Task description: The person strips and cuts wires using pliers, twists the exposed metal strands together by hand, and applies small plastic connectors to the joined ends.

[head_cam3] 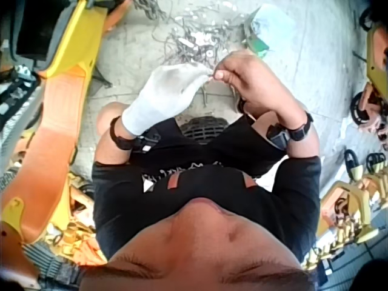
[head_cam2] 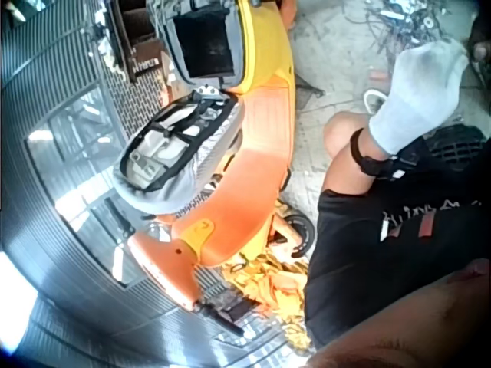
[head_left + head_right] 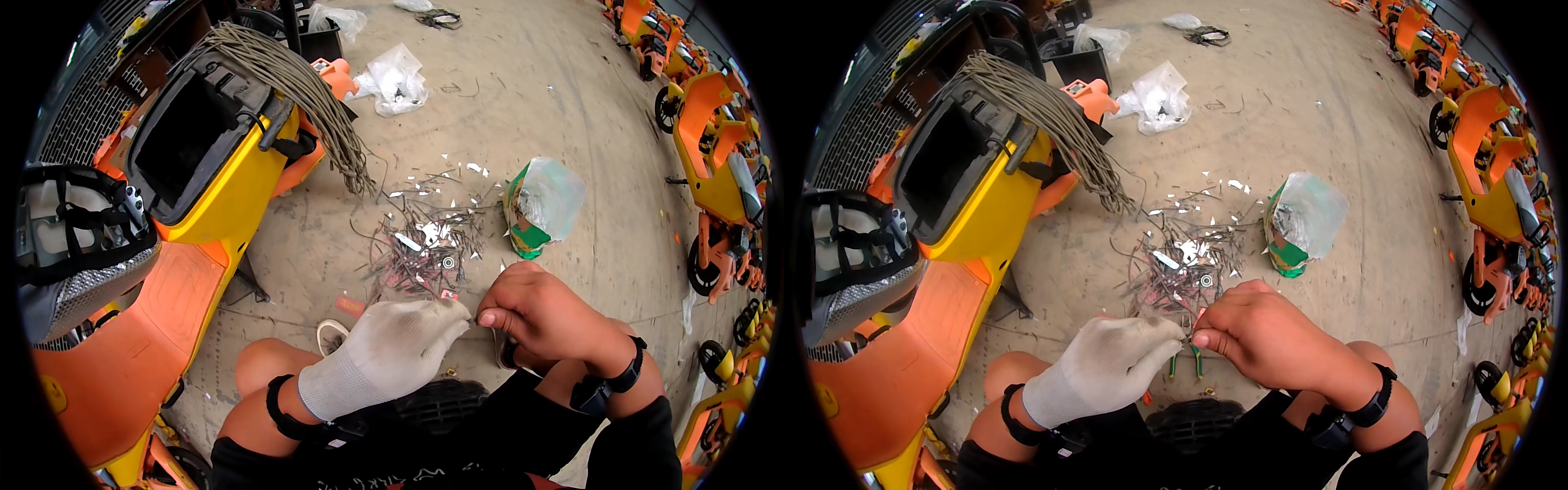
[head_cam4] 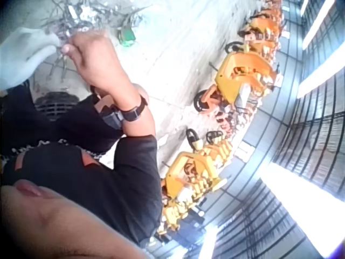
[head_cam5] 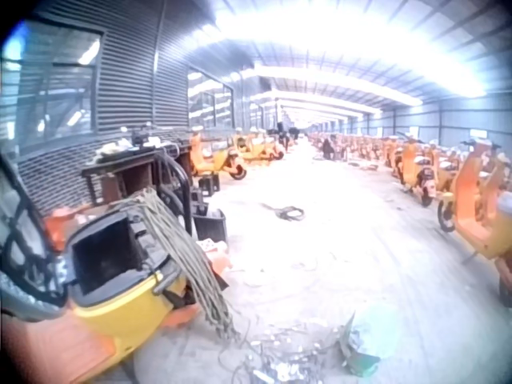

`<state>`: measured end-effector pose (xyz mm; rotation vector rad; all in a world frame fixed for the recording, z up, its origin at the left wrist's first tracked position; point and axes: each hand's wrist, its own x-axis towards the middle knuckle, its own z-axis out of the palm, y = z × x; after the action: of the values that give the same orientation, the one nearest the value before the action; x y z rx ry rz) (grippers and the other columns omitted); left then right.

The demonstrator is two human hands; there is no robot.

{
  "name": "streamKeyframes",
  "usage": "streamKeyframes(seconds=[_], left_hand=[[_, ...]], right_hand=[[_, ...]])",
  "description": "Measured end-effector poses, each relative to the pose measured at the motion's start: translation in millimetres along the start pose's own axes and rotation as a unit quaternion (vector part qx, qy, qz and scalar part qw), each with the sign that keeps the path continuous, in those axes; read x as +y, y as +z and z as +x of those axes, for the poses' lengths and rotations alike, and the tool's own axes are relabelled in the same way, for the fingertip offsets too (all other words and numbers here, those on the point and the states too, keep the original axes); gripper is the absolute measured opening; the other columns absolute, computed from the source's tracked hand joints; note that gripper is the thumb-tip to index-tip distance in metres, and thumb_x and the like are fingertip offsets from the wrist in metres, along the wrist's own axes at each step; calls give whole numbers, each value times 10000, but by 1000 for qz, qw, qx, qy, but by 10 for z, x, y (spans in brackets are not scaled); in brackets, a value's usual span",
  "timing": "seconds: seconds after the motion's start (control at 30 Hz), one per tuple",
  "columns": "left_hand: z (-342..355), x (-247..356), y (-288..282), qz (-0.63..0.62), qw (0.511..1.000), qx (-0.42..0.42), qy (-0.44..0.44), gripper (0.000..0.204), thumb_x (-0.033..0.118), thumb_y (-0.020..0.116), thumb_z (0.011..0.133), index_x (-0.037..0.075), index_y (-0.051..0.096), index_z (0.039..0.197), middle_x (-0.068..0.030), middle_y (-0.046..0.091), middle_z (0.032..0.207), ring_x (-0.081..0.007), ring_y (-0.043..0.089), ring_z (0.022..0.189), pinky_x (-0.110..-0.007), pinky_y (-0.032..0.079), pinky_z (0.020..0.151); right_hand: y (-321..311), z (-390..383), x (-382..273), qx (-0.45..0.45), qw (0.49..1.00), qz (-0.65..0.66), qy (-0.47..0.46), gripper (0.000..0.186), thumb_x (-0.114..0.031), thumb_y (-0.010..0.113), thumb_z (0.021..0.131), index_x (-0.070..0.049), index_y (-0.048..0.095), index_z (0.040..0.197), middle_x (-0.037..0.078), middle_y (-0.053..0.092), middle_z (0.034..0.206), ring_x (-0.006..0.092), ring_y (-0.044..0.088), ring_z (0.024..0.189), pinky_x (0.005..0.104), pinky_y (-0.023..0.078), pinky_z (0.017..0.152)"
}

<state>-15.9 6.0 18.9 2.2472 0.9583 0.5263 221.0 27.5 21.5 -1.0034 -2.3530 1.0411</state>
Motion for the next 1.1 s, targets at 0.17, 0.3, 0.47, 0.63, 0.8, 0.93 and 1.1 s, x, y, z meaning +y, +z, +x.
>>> streamKeyframes(seconds=[0.17, 0.3, 0.47, 0.63, 0.8, 0.93, 1.1], left_hand=[[-16, 24, -16, -16, 1000, -7, -12, 137, 128, 578, 949, 29, 635, 1026, -111, 656, 888, -300, 673, 799, -393, 533, 665], [-37, -2, 15, -55, 998, 2, -20, 146, 125, 607, 939, 27, 654, 1037, -137, 668, 860, -337, 668, 773, -393, 523, 651], [-58, -15, -32, -68, 996, -22, -44, 155, 170, 562, 975, 45, 633, 1034, -137, 657, 863, -330, 668, 813, -421, 532, 673], [-91, -22, -62, -79, 993, -39, -74, 159, 172, 565, 973, 42, 631, 1037, -146, 651, 853, -344, 662, 825, -421, 526, 681], [-128, -35, -67, -94, 993, -7, -73, 151, 131, 588, 942, 28, 667, 1017, -156, 672, 835, -338, 671, 781, -390, 524, 687], [-168, -52, -99, -75, 995, -18, -60, 152, 134, 586, 938, 30, 671, 1008, -152, 667, 810, -335, 666, 758, -385, 520, 674], [-238, -37, -158, -90, 987, -20, -134, 153, 136, 586, 933, 33, 678, 999, -150, 657, 760, -333, 666, 724, -386, 518, 659]], right_hand=[[4, -11, 4, -1, 1000, 7, -11, 189, -231, 658, 939, -45, 672, 910, 105, 635, 772, 324, 611, 790, 403, 455, 814], [11, -22, 23, -3, 1000, 2, -24, 183, -230, 663, 935, -49, 674, 909, 100, 641, 777, 319, 611, 792, 402, 457, 816], [-23, -69, 46, -13, 1000, -2, 9, 169, -231, 657, 941, -66, 675, 911, 78, 662, 818, 307, 622, 829, 435, 433, 960], [-50, -87, 44, -26, 999, 8, 36, 142, -219, 664, 939, -77, 668, 924, 45, 670, 860, 288, 635, 863, 481, 357, 1107], [-99, -128, 68, -25, 999, -8, 38, 179, -254, 646, 952, -81, 693, 953, 70, 683, 854, 277, 652, 901, 480, 380, 1093], [-107, -144, 92, -24, 999, -5, 42, 177, -250, 648, 950, -79, 691, 946, 72, 675, 850, 276, 651, 912, 497, 355, 1123], [-129, -159, 138, -9, 999, -8, 35, 136, -218, 664, 935, -83, 682, 933, 64, 667, 855, 267, 652, 913, 524, 316, 1153]])
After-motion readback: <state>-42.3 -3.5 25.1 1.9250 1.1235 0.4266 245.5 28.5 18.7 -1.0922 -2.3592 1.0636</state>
